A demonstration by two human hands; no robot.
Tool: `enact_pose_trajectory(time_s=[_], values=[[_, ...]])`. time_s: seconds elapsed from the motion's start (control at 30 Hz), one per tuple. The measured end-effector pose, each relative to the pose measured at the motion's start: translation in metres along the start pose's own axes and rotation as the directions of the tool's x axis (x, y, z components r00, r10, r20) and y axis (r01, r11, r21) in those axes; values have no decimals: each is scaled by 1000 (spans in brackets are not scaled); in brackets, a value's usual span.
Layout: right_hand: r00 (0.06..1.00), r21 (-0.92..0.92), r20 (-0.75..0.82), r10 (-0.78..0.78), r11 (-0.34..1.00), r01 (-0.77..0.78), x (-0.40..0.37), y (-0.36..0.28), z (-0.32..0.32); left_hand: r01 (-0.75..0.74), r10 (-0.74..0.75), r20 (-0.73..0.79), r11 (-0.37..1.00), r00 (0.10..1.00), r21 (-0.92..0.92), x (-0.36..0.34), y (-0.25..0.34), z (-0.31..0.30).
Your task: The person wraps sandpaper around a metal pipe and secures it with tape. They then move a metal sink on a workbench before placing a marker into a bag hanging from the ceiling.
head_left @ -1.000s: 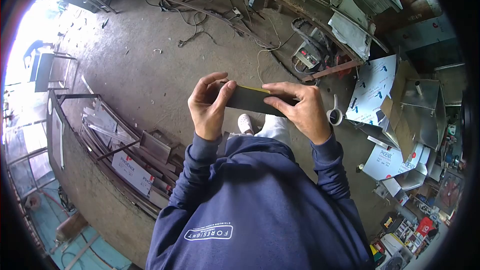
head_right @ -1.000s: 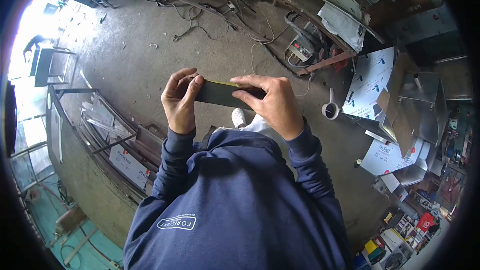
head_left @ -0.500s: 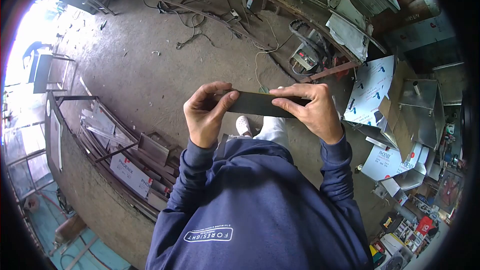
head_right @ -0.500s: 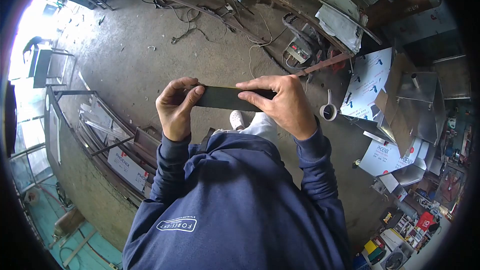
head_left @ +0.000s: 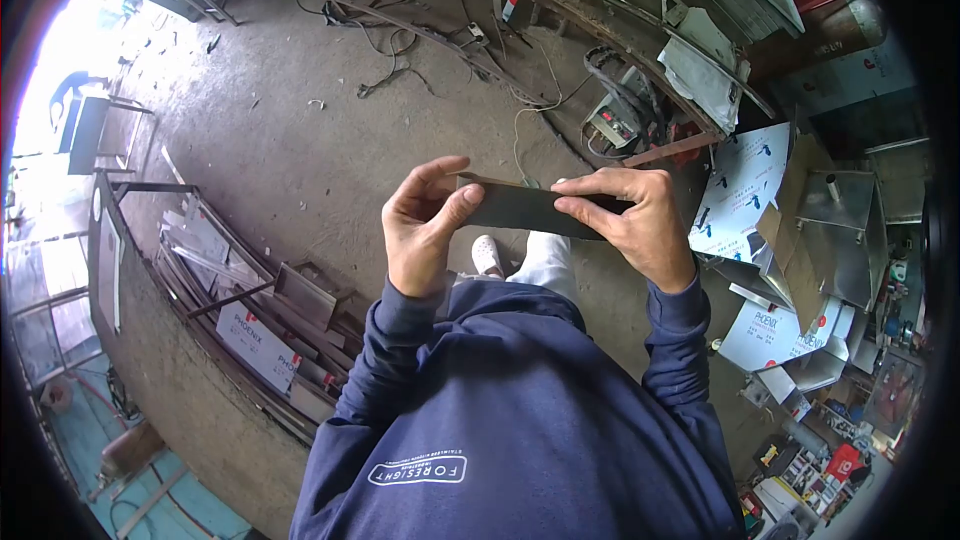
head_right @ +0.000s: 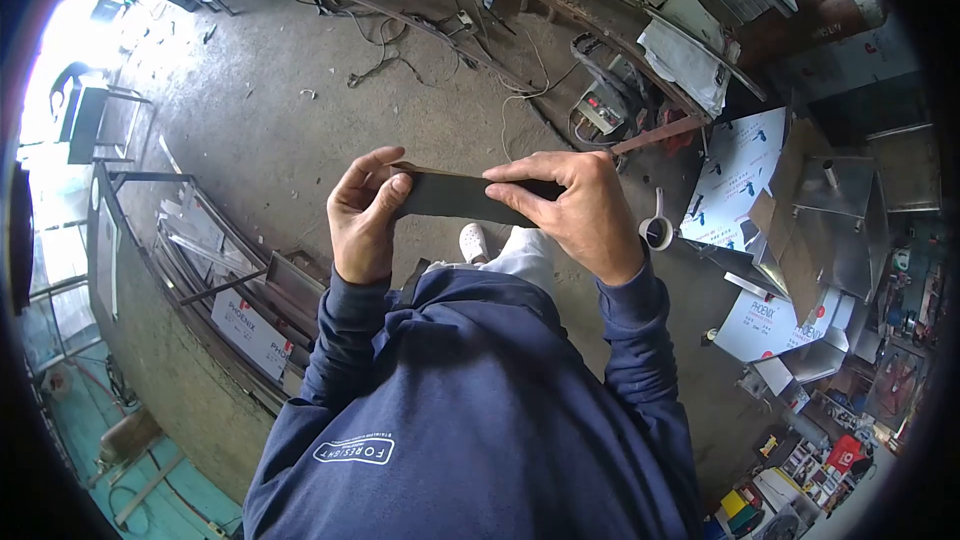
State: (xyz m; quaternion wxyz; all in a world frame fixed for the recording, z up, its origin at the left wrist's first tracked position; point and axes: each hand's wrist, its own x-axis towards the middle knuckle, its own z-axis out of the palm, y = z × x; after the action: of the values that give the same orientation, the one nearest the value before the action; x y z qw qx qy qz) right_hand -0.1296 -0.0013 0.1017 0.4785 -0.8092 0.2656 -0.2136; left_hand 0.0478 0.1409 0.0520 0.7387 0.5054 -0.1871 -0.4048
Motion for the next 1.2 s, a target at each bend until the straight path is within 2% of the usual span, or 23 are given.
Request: enact_pose_trajectory(time_s=[0.13, 0.23, 0.33, 0.43, 0.5, 0.6, 0.7, 1.2], values=[[1000, -8, 1, 8, 1000, -8, -2, -5, -2, 12, -13, 14, 1000, 1000, 23, -1, -5, 0], [1000, 17, -10, 12, 1000, -12, -4, -9, -2, -48, 48, -26, 999, 999, 7, -4, -1, 8], [1000, 30, -6, 13, 999, -13, -6, -7, -4, -55, 59, -46, 995, 997, 86, -5, 1, 9], [1000, 27, -3, 3, 1000, -3, -8, -6, -7, -10, 13, -65, 999, 998, 44, -5, 2, 10], [1000, 22, -13, -7, 1000, 8, -9, -6, -8, 61, -65, -46, 995, 997, -76, -4, 0, 8], [1000, 19, -23, -7, 1000, 7, -12, -6, -10, 142, -151, -50, 979, 987, -148, -6, 3, 10], [999, 1, -32, 3, 1000, -3, -15, -6, -13, 134, -140, -57, 985, 988, -104, -7, 2, 13], [998, 51, -57, 34, 998, -31, -21, -4, -13, 72, -80, -55, 989, 995, -132, -8, 4, 19]])
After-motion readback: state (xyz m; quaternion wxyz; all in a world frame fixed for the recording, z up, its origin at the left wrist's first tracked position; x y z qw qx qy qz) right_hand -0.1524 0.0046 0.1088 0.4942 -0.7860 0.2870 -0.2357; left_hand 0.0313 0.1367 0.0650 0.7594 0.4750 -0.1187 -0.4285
